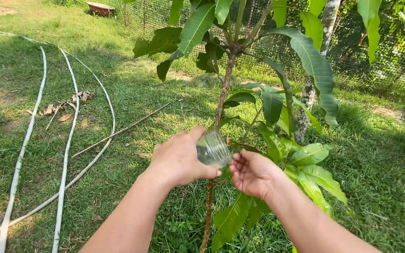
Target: The person waters several small plants in a backyard garden using a clear glass jar. They scoop water from a bucket, pour it over the leaves and stems of each plant, and repeat the process for multiple plants.
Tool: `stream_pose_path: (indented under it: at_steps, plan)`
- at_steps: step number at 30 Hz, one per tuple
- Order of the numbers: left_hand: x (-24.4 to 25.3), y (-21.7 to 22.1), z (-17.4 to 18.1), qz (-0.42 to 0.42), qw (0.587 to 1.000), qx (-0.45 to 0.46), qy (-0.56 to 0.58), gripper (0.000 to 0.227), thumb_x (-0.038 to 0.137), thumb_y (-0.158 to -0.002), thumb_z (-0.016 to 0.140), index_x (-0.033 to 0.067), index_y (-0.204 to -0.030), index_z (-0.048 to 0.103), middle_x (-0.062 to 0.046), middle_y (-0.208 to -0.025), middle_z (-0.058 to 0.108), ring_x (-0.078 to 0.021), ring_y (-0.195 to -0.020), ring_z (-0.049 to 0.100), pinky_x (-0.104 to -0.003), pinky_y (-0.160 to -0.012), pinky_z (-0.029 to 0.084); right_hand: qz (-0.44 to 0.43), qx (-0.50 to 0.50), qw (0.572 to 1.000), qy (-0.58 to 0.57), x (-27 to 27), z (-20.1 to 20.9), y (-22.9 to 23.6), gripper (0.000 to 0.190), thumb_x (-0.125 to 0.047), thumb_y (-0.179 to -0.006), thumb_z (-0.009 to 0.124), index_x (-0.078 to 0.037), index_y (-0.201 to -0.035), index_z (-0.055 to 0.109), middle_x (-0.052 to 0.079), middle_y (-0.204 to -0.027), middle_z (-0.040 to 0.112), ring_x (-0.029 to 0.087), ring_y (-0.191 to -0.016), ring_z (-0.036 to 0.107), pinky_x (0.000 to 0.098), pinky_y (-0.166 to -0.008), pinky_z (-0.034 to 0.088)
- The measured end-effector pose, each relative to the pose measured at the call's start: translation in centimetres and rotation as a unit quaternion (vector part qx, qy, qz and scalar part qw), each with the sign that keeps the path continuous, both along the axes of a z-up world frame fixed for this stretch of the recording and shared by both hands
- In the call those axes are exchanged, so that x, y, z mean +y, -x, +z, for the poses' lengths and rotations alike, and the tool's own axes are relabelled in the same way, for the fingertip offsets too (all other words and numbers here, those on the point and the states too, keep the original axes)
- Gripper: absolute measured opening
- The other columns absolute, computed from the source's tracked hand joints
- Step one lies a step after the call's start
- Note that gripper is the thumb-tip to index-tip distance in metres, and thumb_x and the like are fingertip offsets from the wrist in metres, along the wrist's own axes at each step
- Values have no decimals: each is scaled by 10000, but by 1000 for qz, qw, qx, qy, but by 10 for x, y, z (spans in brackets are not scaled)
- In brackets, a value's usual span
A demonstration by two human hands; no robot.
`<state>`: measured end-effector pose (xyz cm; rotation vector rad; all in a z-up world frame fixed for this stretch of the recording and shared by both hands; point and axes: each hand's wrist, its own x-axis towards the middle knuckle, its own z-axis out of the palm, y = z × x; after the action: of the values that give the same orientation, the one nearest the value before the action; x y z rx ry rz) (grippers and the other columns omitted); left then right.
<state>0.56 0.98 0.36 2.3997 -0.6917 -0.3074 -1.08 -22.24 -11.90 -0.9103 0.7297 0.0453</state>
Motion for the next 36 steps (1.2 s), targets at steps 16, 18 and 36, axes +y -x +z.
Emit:
stream_pose_path:
  at_steps: [16,18,36]
  plan:
    - [24,2,-2,46,998,40,26,924,286,-693,856,76,-1509,478,-274,-1250,657,-426,-1185,651,-558,-972,469,171,26,983,-67,24,24,-47,294,-290,-1027,551,-140,-776,525,-66,-647,440,-40,-408,390,50,-292,293]
    - [33,0,0,75,993,74,55,955,238,-688,865,64,-1530,449,-299,-1286,638,-451,-1202,645,-578,-993,479,194,13,981,-29,20,55,-65,364,-383,-1077,486,-153,-796,517,-65,-658,420,-48,-411,382,40,-286,278]
    - [44,-8,-8,86,995,54,10,928,280,-701,856,100,-1521,463,-248,-1268,647,-430,-1187,648,-579,-1030,457,120,-41,983,132,40,37,-55,246,-271,-1098,432,-84,-1082,592,69,-953,639,209,-892,682,373,-771,597]
